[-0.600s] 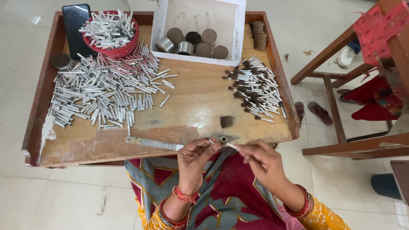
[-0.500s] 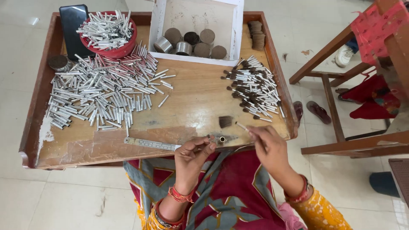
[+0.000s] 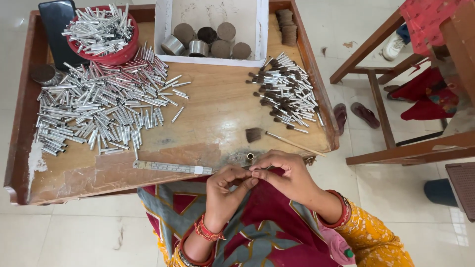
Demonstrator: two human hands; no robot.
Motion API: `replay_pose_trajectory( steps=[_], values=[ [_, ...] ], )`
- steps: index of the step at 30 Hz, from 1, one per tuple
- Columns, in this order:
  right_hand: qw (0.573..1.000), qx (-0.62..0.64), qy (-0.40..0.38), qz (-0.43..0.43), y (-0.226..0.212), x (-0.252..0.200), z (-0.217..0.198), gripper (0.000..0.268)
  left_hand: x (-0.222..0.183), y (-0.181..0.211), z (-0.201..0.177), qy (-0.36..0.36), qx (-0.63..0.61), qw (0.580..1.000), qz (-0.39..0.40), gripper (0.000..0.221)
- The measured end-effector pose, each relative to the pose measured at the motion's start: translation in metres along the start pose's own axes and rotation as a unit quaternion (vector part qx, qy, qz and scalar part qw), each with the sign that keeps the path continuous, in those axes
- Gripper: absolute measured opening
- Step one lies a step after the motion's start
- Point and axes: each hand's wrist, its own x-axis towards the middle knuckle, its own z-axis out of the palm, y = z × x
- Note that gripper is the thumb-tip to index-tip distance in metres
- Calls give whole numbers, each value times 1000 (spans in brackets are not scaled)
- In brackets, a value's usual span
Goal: The person assembles the ferrule and bristles of makeup brushes by hand.
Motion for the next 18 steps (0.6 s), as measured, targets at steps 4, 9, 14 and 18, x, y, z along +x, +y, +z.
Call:
replay_pose_trajectory(
  steps=[4, 9, 14, 18],
  values=[
    [1000, 5, 22, -5, 3, -6, 5, 8, -3, 2, 3, -20, -35, 999, -28, 13],
    [998, 21, 46, 27, 3, -9, 9, 7, -5, 1, 7, -22, -36, 999, -12, 16],
    [996, 35, 62, 52, 7, -12, 13, 6, -5, 2, 8, -21, -7, 1000, 13, 18],
    [992, 56, 76, 82, 9, -13, 16, 7, -4, 2, 8, -25, 4, 999, 33, 19]
  ],
)
